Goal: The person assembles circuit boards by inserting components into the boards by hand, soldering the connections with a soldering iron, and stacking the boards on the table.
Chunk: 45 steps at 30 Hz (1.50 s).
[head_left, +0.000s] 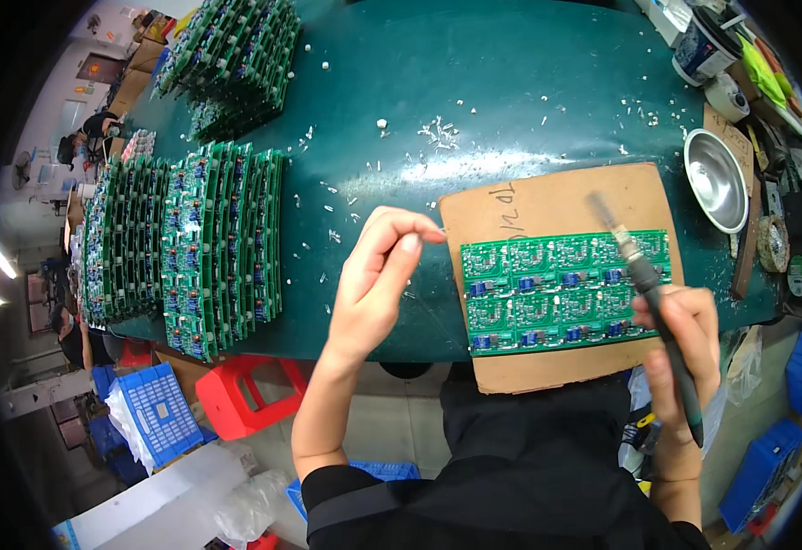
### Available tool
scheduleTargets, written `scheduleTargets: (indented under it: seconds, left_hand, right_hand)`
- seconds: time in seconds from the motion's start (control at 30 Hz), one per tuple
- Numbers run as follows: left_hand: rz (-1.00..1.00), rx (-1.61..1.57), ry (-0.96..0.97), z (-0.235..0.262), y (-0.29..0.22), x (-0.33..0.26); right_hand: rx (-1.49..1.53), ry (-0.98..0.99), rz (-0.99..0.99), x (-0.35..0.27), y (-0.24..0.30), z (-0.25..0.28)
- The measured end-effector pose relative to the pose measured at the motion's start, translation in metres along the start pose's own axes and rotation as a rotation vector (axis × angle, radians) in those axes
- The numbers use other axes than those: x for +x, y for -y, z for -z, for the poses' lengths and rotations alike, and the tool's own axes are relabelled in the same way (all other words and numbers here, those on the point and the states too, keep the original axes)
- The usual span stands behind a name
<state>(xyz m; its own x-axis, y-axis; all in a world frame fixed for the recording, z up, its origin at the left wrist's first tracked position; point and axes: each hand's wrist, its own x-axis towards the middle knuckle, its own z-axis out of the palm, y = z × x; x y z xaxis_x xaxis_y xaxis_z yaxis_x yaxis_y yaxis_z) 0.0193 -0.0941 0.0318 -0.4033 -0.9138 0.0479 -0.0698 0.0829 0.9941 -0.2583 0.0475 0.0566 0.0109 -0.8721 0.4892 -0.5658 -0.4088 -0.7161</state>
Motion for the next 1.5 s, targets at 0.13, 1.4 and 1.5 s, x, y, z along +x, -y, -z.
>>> scheduleTargets:
  seconds: [0.13, 1.4, 1.5]
  left_hand:
    - [-0.04, 0.286, -0.041, -0.01, 0.009, -0.005]
    - [-0.42, 0.691, 0.081, -0.015, 0.03, 0.005]
    - [-0.404, 0.707, 0.101, -0.011, 0.029, 0.002]
  right_hand:
    - [0.171, 0.046, -0.152, -0.003, 0.02, -0.033]
    - [0.0, 0.113, -0.058, 0.007, 0.025, -0.076]
    - [0.046, 0.095, -0.114, 0.003, 0.024, -0.068]
